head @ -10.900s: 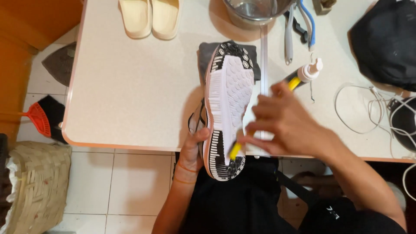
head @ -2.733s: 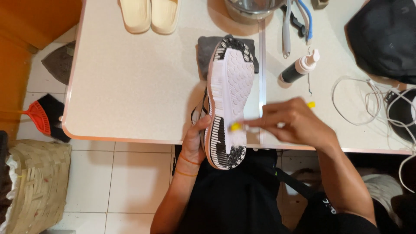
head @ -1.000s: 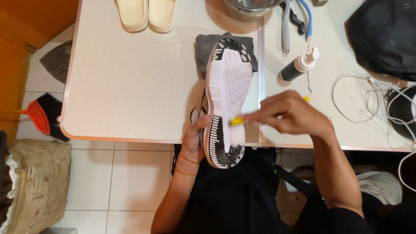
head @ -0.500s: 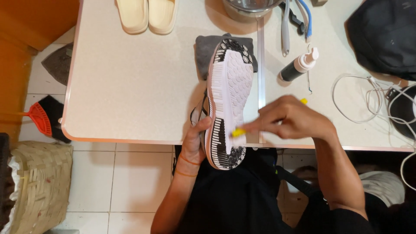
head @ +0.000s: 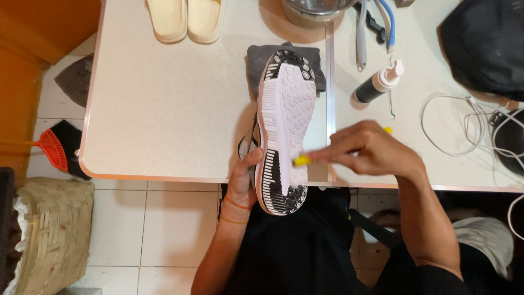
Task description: Cleaning the sole of a sneaker using cleaning foam, a brush, and a cloth on a workspace.
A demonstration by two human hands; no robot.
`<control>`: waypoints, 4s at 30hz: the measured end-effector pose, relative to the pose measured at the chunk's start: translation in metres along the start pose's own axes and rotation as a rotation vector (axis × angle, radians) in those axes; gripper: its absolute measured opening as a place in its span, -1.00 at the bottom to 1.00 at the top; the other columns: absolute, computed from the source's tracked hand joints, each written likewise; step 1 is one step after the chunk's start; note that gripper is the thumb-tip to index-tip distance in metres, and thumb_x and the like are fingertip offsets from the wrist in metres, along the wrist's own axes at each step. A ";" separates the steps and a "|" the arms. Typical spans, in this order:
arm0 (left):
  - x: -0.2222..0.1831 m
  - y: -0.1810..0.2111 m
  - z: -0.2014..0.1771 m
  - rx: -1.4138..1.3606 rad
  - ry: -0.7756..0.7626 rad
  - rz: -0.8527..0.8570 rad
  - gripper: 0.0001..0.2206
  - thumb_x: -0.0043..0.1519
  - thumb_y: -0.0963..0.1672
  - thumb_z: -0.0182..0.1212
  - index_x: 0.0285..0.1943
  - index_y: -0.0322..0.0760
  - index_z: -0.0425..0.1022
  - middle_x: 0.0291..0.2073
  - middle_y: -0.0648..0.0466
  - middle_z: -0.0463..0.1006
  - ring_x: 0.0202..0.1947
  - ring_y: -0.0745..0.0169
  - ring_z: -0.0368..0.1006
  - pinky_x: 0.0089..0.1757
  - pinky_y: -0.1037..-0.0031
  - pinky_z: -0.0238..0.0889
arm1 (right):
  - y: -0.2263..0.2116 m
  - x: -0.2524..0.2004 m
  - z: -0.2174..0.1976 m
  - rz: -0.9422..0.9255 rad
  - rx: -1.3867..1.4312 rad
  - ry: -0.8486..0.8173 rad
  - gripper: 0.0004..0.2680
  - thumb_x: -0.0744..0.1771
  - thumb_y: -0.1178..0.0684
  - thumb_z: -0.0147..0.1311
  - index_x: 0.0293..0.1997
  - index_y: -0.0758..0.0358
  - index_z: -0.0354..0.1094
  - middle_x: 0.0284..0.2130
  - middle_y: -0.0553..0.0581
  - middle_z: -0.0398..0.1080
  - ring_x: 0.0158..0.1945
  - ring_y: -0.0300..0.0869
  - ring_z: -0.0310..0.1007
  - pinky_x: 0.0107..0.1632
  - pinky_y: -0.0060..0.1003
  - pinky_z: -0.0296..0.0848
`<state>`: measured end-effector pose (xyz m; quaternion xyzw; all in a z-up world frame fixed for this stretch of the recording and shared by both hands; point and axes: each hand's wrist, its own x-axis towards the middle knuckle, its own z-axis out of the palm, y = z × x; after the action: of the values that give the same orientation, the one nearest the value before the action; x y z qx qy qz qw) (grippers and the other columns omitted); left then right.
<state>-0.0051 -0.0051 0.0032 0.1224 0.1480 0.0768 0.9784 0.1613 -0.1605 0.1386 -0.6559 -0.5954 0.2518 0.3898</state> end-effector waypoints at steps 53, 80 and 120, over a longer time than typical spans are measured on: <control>-0.002 -0.007 0.019 0.000 -0.072 0.110 -0.48 0.20 -0.22 0.19 0.40 -0.46 0.30 0.08 -0.32 0.55 -0.04 -0.19 0.57 -0.05 -0.03 0.47 | -0.015 -0.008 0.008 0.023 -0.141 0.186 -0.83 0.26 0.24 0.22 -0.15 0.10 0.64 -0.81 0.07 0.27 -0.77 -0.23 0.15 -0.59 -0.37 0.20; -0.003 -0.018 -0.017 0.002 -0.072 0.116 -0.45 0.21 -0.19 0.20 0.44 -0.33 0.28 0.08 -0.19 0.57 -0.07 -0.06 0.59 -0.09 0.06 0.53 | 0.002 -0.006 0.004 0.007 0.017 0.077 -0.83 0.25 0.24 0.20 -0.17 0.11 0.63 -0.78 0.10 0.39 -0.74 -0.26 0.20 -0.58 -0.40 0.24; -0.005 0.010 0.024 0.046 -0.036 0.134 -0.50 0.14 -0.20 0.25 0.32 -0.47 0.38 0.00 -0.34 0.59 -0.08 -0.19 0.59 -0.09 0.06 0.51 | -0.005 0.007 0.005 -0.016 0.010 -0.010 -0.88 0.20 0.18 0.30 -0.34 -0.01 0.68 -0.81 0.02 0.41 -0.78 -0.30 0.20 -0.59 -0.42 0.30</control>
<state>-0.0033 -0.0019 0.0289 0.1559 0.1234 0.1364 0.9705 0.1552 -0.1529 0.1408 -0.6478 -0.6013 0.2549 0.3922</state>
